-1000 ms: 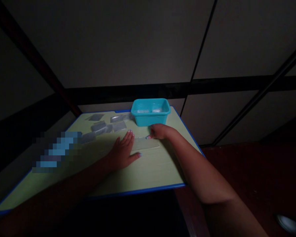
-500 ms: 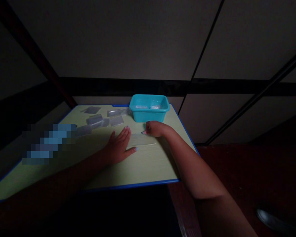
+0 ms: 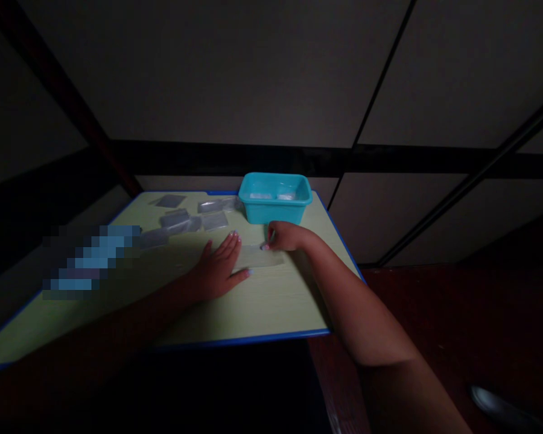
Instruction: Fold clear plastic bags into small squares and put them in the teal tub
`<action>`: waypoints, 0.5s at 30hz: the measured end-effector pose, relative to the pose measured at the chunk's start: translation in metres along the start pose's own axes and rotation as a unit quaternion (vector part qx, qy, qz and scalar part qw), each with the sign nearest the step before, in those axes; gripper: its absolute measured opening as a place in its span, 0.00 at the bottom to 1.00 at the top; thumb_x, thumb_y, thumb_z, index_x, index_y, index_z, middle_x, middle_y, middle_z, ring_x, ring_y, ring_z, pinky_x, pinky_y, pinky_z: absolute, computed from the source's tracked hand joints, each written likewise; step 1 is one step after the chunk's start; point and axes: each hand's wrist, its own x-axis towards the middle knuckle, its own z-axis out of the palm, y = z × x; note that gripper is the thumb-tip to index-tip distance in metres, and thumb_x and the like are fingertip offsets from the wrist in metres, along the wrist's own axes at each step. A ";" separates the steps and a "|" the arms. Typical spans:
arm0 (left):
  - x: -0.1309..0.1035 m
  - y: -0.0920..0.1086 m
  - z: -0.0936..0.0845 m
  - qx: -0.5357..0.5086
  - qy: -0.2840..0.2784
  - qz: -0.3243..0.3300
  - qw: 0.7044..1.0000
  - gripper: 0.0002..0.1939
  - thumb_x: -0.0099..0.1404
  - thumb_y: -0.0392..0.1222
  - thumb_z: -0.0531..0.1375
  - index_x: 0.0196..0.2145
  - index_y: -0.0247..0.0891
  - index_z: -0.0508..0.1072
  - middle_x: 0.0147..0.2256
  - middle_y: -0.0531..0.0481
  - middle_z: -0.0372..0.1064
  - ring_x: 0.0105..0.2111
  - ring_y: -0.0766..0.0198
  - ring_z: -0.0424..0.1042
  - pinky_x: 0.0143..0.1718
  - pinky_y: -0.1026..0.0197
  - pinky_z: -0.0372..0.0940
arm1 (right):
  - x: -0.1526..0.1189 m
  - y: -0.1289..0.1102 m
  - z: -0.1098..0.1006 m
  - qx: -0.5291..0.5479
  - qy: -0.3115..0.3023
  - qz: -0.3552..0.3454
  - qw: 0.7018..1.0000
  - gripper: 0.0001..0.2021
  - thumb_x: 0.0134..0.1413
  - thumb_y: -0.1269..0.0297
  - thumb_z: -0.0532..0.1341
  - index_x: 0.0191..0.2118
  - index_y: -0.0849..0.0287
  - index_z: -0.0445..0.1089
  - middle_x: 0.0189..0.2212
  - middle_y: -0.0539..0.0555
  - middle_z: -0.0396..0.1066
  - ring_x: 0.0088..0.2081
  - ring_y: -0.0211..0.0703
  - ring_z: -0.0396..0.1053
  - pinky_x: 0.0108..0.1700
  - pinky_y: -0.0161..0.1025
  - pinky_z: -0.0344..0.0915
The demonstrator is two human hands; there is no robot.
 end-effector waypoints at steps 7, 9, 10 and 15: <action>0.000 -0.002 0.004 -0.009 0.015 0.003 1.000 0.39 0.67 0.59 0.45 0.65 0.25 0.49 0.66 0.31 0.38 0.66 0.45 0.38 0.60 0.32 0.40 | 0.002 0.001 0.001 0.039 -0.040 0.036 0.998 0.09 0.53 0.64 0.61 0.28 0.65 0.72 0.21 0.53 0.71 0.22 0.35 0.64 0.26 0.32 0.59; 0.000 -0.002 0.004 -0.011 0.016 0.004 1.000 0.39 0.68 0.59 0.45 0.65 0.25 0.49 0.66 0.31 0.38 0.66 0.45 0.38 0.60 0.32 0.40 | 0.001 0.002 0.000 0.036 -0.041 0.043 0.998 0.10 0.52 0.63 0.62 0.27 0.65 0.72 0.18 0.51 0.68 0.20 0.35 0.62 0.24 0.33 0.57; 0.000 -0.002 0.003 -0.011 0.016 0.004 1.000 0.39 0.68 0.59 0.45 0.65 0.24 0.49 0.66 0.31 0.38 0.66 0.45 0.38 0.60 0.32 0.40 | 0.000 0.002 -0.001 0.034 -0.039 0.045 0.998 0.10 0.51 0.63 0.62 0.27 0.65 0.72 0.17 0.51 0.67 0.19 0.35 0.61 0.24 0.33 0.56; 0.000 -0.001 0.002 -0.007 0.014 0.005 1.000 0.39 0.68 0.59 0.45 0.65 0.23 0.48 0.66 0.31 0.37 0.67 0.47 0.38 0.60 0.32 0.40 | -0.003 0.002 -0.005 0.035 -0.006 0.041 0.999 0.07 0.51 0.66 0.61 0.28 0.64 0.72 0.19 0.51 0.67 0.22 0.35 0.61 0.25 0.34 0.53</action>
